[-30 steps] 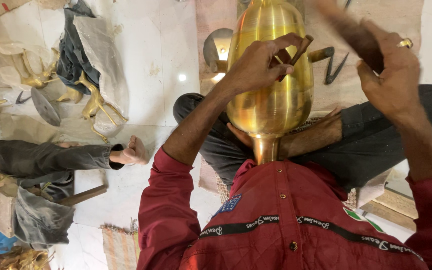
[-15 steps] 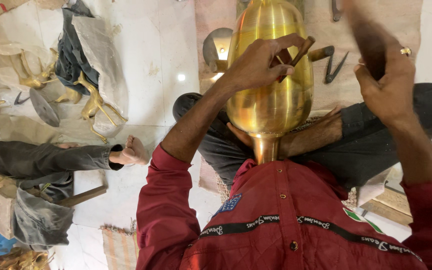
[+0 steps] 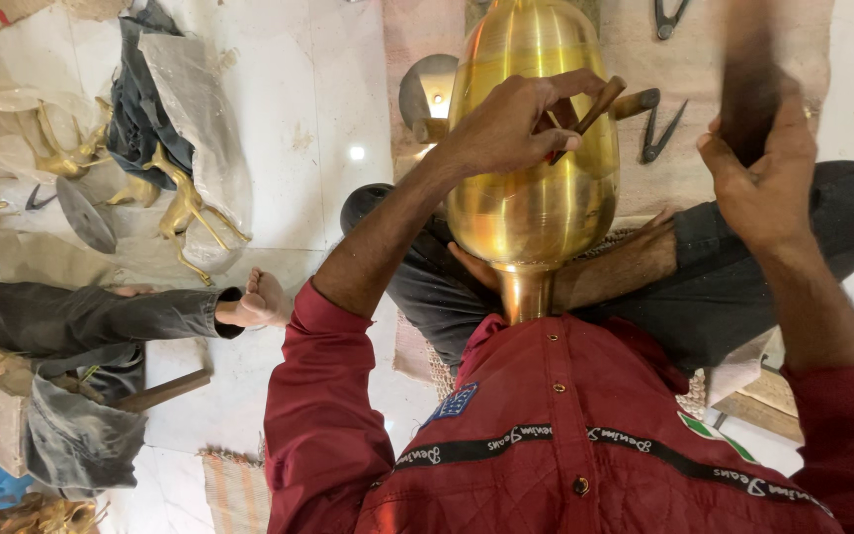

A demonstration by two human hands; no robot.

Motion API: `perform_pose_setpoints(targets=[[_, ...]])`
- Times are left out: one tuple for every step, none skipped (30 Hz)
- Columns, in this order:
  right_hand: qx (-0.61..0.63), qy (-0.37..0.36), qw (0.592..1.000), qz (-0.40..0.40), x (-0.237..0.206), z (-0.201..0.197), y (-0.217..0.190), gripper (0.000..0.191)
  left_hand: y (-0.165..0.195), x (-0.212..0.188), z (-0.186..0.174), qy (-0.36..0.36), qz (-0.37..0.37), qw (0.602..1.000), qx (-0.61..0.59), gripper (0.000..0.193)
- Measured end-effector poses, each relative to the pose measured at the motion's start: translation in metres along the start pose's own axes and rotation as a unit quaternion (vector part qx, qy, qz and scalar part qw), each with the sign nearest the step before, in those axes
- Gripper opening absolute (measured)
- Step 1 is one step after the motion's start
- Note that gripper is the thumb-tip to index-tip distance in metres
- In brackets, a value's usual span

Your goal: The person sits cross-legged on the floor holding a large brass vessel on their lap. They hold a small punch against the vessel's surface and strike it with a wooden mallet, working over the surface and repositioning the punch to shape or decorate the brass.

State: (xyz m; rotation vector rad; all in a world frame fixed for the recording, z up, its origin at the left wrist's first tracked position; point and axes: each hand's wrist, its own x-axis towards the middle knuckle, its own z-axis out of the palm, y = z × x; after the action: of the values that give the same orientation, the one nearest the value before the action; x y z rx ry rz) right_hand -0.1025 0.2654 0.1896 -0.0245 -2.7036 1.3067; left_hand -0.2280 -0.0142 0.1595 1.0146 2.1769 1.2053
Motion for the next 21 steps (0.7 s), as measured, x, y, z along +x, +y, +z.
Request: perform_pose_setpoints(targets=[[0.162, 0.011, 0.985, 0.059, -0.002, 0.002, 0.003, 0.062, -0.002, 0.0, 0.0, -0.004, 0.001, 1.0, 0.001, 0.054], [-0.026, 0.001, 0.999, -0.02, -0.005, 0.001, 0.008, 0.063, -0.004, 0.001, 0.0, -0.007, 0.001, 1.0, 0.002, 0.054], [-0.211, -0.01, 0.972, -0.1, -0.007, -0.001, 0.015, 0.065, -0.005, 0.003, 0.0, -0.004, 0.011, 1.0, -0.001, 0.054], [-0.386, -0.021, 0.905, -0.176, -0.009, -0.001, 0.022, 0.067, -0.005, 0.004, 0.001, 0.0, 0.02, 1.0, -0.003, 0.055], [-0.25, -0.018, 0.961, -0.118, -0.014, 0.003, 0.028, 0.062, -0.005, 0.004, 0.001, 0.002, 0.029, 1.0, -0.005, 0.055], [-0.108, -0.015, 0.992, -0.057, -0.019, 0.008, 0.034, 0.056, -0.005, 0.004, 0.0, 0.001, 0.035, 0.999, -0.003, 0.056], [0.036, -0.012, 0.999, 0.006, -0.022, 0.011, 0.039, 0.051, -0.004, 0.003, -0.001, 0.0, 0.041, 0.999, -0.002, 0.057], [0.031, -0.01, 0.999, 0.003, -0.025, 0.01, 0.042, 0.046, -0.003, 0.002, -0.002, 0.0, 0.046, 0.999, -0.003, 0.059], [0.027, -0.01, 1.0, -0.003, -0.027, 0.011, 0.044, 0.041, 0.0, 0.002, -0.002, -0.014, 0.036, 0.999, -0.012, 0.057], [-0.019, -0.012, 1.0, -0.019, -0.028, 0.01, 0.043, 0.044, 0.001, 0.002, -0.004, -0.027, 0.026, 0.999, -0.017, 0.055], [-0.065, -0.012, 0.997, -0.034, -0.028, 0.01, 0.041, 0.046, 0.002, 0.003, -0.006, -0.04, 0.017, 0.999, -0.023, 0.053], [-0.153, -0.017, 0.987, -0.056, -0.029, 0.009, 0.038, 0.056, 0.004, 0.002, -0.008, -0.039, 0.026, 0.999, -0.021, 0.052], [-0.241, -0.021, 0.967, -0.074, -0.03, 0.007, 0.033, 0.067, 0.006, 0.002, -0.008, -0.04, 0.035, 0.998, -0.02, 0.051], [-0.1, -0.002, 0.994, -0.036, -0.031, 0.01, 0.028, 0.064, 0.007, 0.003, -0.008, -0.041, 0.045, 0.998, -0.018, 0.051], [0.041, 0.016, 0.999, 0.003, -0.033, 0.012, 0.023, 0.061, 0.007, 0.004, -0.008, -0.043, 0.046, 0.998, -0.018, 0.051], [0.182, 0.031, 0.982, 0.042, -0.034, 0.013, 0.019, 0.058, 0.008, 0.004, -0.008, -0.042, 0.044, 0.998, -0.018, 0.051], [0.017, 0.019, 1.0, -0.014, -0.034, 0.012, 0.015, 0.058, 0.007, 0.004, -0.009, -0.041, 0.042, 0.998, -0.017, 0.051], [-0.148, 0.008, 0.987, -0.07, -0.034, 0.01, 0.014, 0.059, 0.007, 0.006, -0.009, -0.048, 0.044, 0.998, -0.019, 0.051], [-0.307, -0.004, 0.944, -0.123, -0.033, 0.008, 0.012, 0.059, 0.006, 0.007, -0.009, -0.057, 0.045, 0.997, -0.021, 0.052], [-0.174, 0.01, 0.981, -0.084, -0.034, 0.008, 0.011, 0.057, 0.006, 0.008, -0.009, -0.067, 0.048, 0.996, -0.023, 0.053], [-0.038, 0.025, 0.998, -0.044, -0.035, 0.009, 0.01, 0.055, 0.005, 0.008, -0.009, -0.068, 0.05, 0.996, -0.018, 0.053]])
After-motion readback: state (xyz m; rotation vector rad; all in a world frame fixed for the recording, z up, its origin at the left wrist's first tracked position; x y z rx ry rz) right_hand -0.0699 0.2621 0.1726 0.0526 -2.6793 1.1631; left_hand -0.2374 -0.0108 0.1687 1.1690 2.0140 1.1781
